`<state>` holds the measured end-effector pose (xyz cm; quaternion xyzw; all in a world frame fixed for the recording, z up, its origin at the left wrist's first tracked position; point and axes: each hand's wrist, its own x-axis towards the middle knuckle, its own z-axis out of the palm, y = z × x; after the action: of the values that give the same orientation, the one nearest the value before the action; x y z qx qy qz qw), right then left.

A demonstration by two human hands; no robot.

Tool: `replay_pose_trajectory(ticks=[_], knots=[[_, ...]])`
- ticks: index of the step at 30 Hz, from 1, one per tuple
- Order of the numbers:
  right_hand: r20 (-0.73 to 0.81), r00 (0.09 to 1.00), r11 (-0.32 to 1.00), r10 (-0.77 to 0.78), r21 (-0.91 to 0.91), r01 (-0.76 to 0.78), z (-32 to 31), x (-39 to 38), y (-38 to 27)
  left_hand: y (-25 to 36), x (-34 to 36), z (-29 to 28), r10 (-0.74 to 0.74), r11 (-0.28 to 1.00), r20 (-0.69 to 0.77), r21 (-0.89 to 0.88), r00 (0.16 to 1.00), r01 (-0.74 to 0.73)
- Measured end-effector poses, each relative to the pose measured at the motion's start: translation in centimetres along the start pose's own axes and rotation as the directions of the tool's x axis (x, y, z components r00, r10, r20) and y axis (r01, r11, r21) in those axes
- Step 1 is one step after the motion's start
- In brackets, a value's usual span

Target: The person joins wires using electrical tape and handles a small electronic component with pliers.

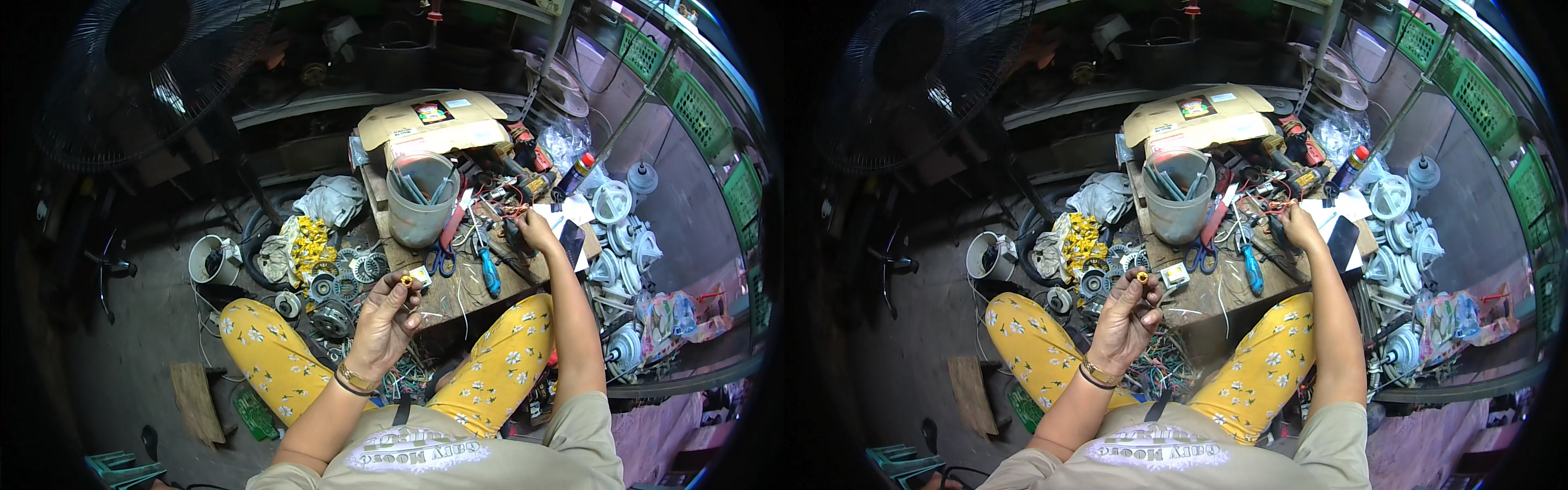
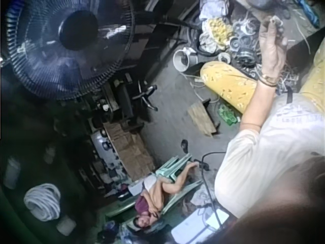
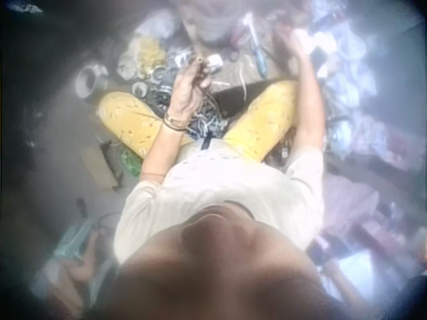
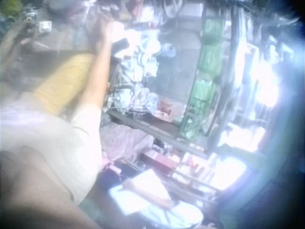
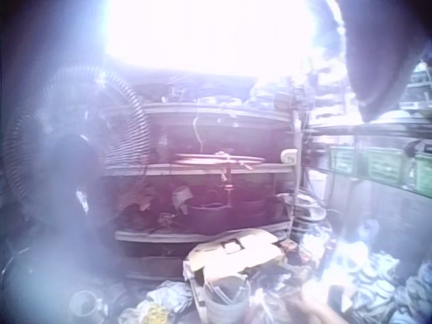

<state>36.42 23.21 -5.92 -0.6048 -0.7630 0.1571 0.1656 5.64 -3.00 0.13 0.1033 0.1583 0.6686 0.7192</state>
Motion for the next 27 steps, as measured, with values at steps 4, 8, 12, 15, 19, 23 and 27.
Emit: replay_pose_trajectory(ticks=[4, 8, 12, 15, 19, 23, 27], knots=[[0.117, 0.961, 0.957, 0.251, -0.183, -0.227, 0.0, 0.6, -3.7, 0.3, -0.4, 0.0, 0.008, 0.999, -0.04, 0.033, 0.999, -0.007], [0.036, 0.982, 0.981, 0.188, -0.049, -0.186, -1.0, 0.9, -2.5, 0.0, -0.5, 0.0, 0.039, 0.998, -0.035, 0.058, 0.999, -0.037], [0.293, 0.934, 0.7, 0.202, 0.624, -0.347, -3.1, 2.2, -2.1, 0.1, -0.4, -0.7, 0.062, 0.996, -0.056, 0.065, 0.996, -0.058], [0.35, 0.935, 0.439, 0.052, 0.833, -0.336, -3.5, 1.8, -2.9, 0.0, -0.4, -0.8, 0.059, 0.996, -0.062, 0.067, 0.996, -0.055], [0.185, 0.983, 0.996, 0.02, 0.081, -0.035, -4.0, 1.5, -3.9, -0.3, 0.0, -0.4, 0.038, 0.995, -0.055, 0.095, 0.998, -0.033], [0.484, 0.839, 0.736, 0.248, -0.658, 0.162, -4.8, 0.7, -7.8, -0.4, -0.1, -0.5, 0.054, 0.987, -0.088, 0.156, 0.995, -0.04], [0.695, 0.681, 0.816, 0.23, -0.519, 0.255, -6.5, -2.5, -12.7, -0.2, -0.2, -0.6, 0.11, 0.975, -0.106, 0.204, 0.988, -0.086]])
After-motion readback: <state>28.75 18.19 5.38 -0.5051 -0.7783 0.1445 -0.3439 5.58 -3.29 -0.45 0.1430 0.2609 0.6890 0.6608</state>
